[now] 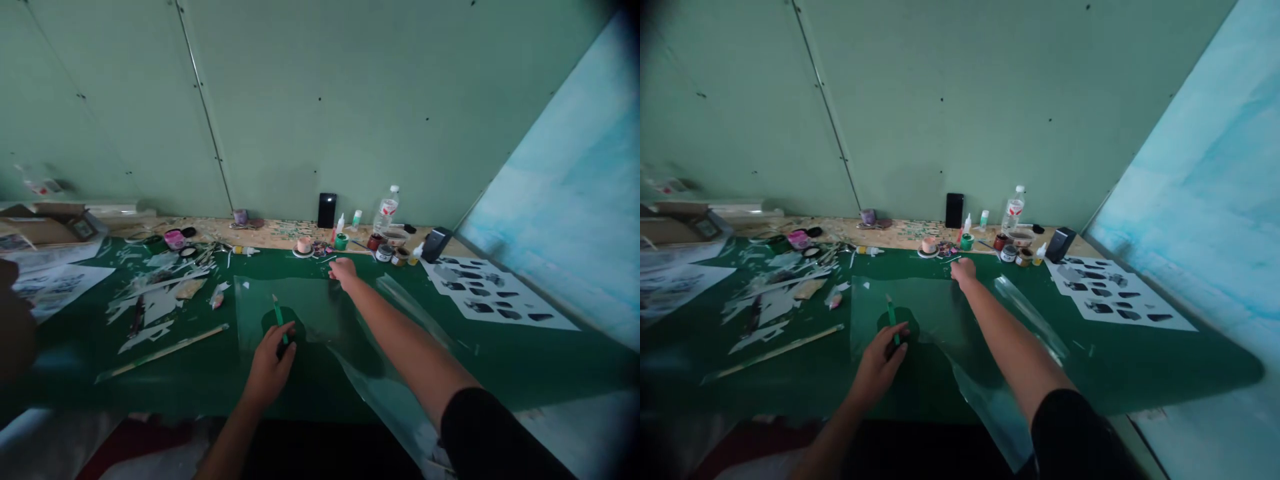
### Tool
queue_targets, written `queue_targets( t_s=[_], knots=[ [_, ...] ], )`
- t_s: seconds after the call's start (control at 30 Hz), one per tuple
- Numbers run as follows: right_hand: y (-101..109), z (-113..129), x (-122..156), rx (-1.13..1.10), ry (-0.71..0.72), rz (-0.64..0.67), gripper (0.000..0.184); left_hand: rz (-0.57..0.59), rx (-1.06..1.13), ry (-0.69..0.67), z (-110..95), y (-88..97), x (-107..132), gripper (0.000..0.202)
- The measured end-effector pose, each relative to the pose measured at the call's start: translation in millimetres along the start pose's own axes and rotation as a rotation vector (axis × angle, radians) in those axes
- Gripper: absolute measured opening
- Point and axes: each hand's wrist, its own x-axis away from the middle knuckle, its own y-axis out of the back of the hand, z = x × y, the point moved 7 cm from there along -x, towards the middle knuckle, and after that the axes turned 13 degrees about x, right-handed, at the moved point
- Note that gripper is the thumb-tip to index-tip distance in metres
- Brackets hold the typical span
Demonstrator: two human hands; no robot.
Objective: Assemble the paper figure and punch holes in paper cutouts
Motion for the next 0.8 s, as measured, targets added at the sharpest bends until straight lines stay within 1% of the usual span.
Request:
queue_targets(
  t_s=[0.03, 0.1, 0.13, 0.2, 0.27, 0.33, 0.4, 0.43, 0.47, 0.53, 0.6, 0.7, 0.8],
  knots=[
    [2.2, -1.3, 7.2, 0.066, 0.08, 0.005, 0.031, -0.01, 0.038, 0.013, 2.4, 1.5, -1.4, 0.038],
    [13.7, -10.1, 31.6, 0.193, 0.249, 0.013, 0.027, -0.008, 0.061, 0.031, 5.9, 0.5, -2.7, 0.038],
    [22.7, -18.0, 47.6, 0.255, 0.326, 0.016, 0.023, -0.003, 0.055, 0.032, 6.8, -1.0, -2.7, 0.038],
    [43.9, -39.6, 82.8, 0.375, 0.453, 0.025, 0.025, -0.008, 0.063, 0.038, 8.7, -2.4, -2.3, 0.037],
    [66.3, -67.4, 115.1, 0.48, 0.514, 0.005, 0.03, -0.033, 0.13, 0.076, 12.8, -1.5, -2.0, 0.035],
    [80.4, -95.3, 139.2, 0.58, 0.54, -0.006, 0.034, -0.054, 0.207, 0.129, 16.6, -1.2, -2.7, 0.033],
    [80.6, -113.6, 156.2, 0.821, 0.632, -0.044, 0.037, -0.063, 0.285, 0.145, 14.4, -4.5, -4.9, 0.031],
    [78.0, -118.3, 162.4, 0.91, 0.686, -0.08, 0.035, -0.069, 0.33, 0.135, 10.3, -7.7, -6.5, 0.03],
    [76.0, -120.4, 166.8, 0.981, 0.723, -0.145, 0.033, -0.074, 0.382, 0.121, 4.7, -12.3, -8.4, 0.032],
    [71.7, -121.4, 171.0, 1.011, 0.729, -0.217, 0.032, -0.092, 0.481, 0.115, -8.0, -24.3, -12.5, 0.04],
    [68.1, -117.9, 174.3, 1.019, 0.733, -0.25, 0.03, -0.118, 0.545, 0.154, -18.9, -38.1, -16.7, 0.046],
    [67.2, -112.2, 179.4, 1.034, 0.75, -0.267, 0.027, -0.14, 0.609, 0.227, -29.2, -55.5, -22.1, 0.037],
    [68.9, -111.2, 182.2, 1.049, 0.756, -0.276, 0.026, -0.144, 0.68, 0.275, -28.9, -63.7, -24.0, 0.031]
  ],
)
